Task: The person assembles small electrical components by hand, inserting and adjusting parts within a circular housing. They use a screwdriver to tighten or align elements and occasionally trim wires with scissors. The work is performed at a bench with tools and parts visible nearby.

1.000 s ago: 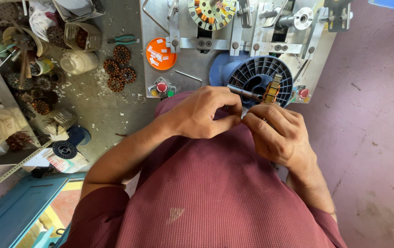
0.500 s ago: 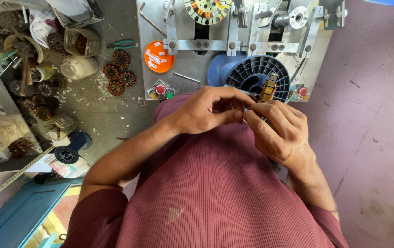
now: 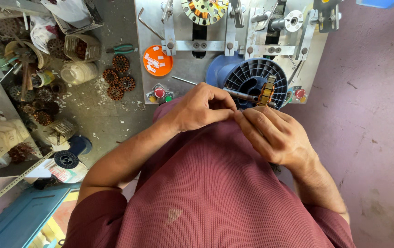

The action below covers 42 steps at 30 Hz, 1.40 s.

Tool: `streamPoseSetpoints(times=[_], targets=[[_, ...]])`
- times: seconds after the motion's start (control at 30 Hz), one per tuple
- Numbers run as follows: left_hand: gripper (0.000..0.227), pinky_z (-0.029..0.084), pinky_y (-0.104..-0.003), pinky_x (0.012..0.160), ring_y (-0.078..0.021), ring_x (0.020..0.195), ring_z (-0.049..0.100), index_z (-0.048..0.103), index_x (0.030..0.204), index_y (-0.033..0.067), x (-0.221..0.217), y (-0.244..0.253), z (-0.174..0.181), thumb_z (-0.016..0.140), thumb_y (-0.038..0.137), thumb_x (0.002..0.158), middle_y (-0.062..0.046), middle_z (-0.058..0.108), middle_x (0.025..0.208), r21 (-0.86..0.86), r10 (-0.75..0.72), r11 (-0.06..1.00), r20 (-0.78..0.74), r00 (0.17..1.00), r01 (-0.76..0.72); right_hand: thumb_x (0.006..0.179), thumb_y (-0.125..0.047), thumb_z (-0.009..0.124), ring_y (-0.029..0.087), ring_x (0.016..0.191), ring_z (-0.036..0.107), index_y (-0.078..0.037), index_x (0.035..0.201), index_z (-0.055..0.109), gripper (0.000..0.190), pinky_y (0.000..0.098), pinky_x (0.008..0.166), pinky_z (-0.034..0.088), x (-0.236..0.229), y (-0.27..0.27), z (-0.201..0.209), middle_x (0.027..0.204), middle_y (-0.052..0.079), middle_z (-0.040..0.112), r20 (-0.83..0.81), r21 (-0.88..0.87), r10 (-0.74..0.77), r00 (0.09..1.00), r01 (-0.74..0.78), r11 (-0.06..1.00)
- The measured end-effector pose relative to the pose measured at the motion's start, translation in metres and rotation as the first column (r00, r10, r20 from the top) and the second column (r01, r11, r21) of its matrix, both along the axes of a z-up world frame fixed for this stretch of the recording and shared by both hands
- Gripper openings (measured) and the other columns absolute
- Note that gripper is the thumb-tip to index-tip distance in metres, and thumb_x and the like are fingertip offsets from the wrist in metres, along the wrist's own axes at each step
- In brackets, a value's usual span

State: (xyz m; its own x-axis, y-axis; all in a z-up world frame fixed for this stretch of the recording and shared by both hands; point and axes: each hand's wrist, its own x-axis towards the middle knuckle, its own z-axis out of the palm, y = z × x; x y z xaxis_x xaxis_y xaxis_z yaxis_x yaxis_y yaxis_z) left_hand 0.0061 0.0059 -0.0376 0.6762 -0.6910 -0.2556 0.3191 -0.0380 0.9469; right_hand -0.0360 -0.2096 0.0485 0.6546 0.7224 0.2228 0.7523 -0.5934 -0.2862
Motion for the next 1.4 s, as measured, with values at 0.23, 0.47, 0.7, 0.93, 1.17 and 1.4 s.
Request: streamPoseSetpoints(times=[0.23,0.47,0.7,0.93,1.17,1.4], targets=[[0.011,0.052,-0.029,0.070,-0.0166,0.076,0.068,0.076,0.095,0.0037,-0.006,0.000,0.023,0.076,0.007,0.085,-0.005,0.072,0.086,0.026,0.132,0.988,0.400,0.907,-0.155,0.085,0.009,0.074,0.023,0.077,0.065,0.004,0.100,0.069,0.017,0.0361,0.067,0.056,-0.002,0.002,-0.015,0.093,0.011,0.063,0.063,0.106,-0.145,0.987,0.138,0.985],[0.011,0.050,-0.033,0.077,-0.0208,0.082,0.065,0.075,0.097,0.0069,-0.004,0.003,0.040,0.080,0.006,0.087,-0.004,0.072,0.093,-0.068,0.193,0.979,0.601,0.776,-0.190,0.091,0.008,0.070,0.016,0.105,0.067,-0.003,0.126,0.047,0.042,0.0277,0.087,0.058,-0.005,0.012,-0.017,0.135,0.010,0.053,-0.632,0.552,-0.054,0.773,0.498,0.669],[0.014,0.045,-0.029,0.082,-0.0141,0.084,0.067,0.077,0.101,0.0119,-0.009,0.010,0.042,0.084,0.011,0.089,0.002,0.073,0.097,-0.148,0.244,0.969,0.494,0.835,-0.196,0.095,0.010,0.062,0.022,0.121,0.064,0.001,0.129,0.059,0.035,0.0335,0.109,0.054,-0.008,0.020,-0.036,0.131,0.014,0.060,-0.834,0.525,0.175,0.523,0.657,0.542],[0.012,0.043,-0.027,0.080,-0.0121,0.083,0.052,0.080,0.098,0.0126,-0.009,0.013,0.041,0.084,0.012,0.086,0.004,0.074,0.092,-0.143,0.303,0.953,0.463,0.833,-0.267,0.092,0.003,0.076,0.015,0.107,0.065,-0.004,0.119,0.058,0.032,0.0294,0.097,0.056,-0.015,0.030,-0.046,0.118,0.007,0.063,-0.755,0.531,0.065,0.653,0.550,0.645],[0.013,0.044,-0.028,0.085,-0.0131,0.087,0.053,0.080,0.099,0.0127,-0.011,0.013,0.037,0.085,0.012,0.086,0.004,0.075,0.091,-0.158,0.334,0.943,0.477,0.813,-0.294,0.096,0.001,0.070,0.011,0.094,0.067,-0.003,0.128,0.047,0.040,0.0256,0.079,0.059,-0.019,0.044,-0.056,0.122,0.009,0.062,-0.919,0.393,0.183,0.349,0.791,0.469],[0.012,0.045,-0.028,0.086,-0.0134,0.088,0.054,0.080,0.098,0.0130,-0.011,0.019,0.038,0.084,0.011,0.087,0.003,0.075,0.093,-0.168,0.315,0.949,0.467,0.827,-0.267,0.089,0.000,0.070,0.011,0.101,0.066,0.000,0.134,0.046,0.051,0.0249,0.085,0.058,-0.013,0.052,-0.041,0.135,0.009,0.047,-0.710,0.588,-0.072,0.701,0.646,0.487]])
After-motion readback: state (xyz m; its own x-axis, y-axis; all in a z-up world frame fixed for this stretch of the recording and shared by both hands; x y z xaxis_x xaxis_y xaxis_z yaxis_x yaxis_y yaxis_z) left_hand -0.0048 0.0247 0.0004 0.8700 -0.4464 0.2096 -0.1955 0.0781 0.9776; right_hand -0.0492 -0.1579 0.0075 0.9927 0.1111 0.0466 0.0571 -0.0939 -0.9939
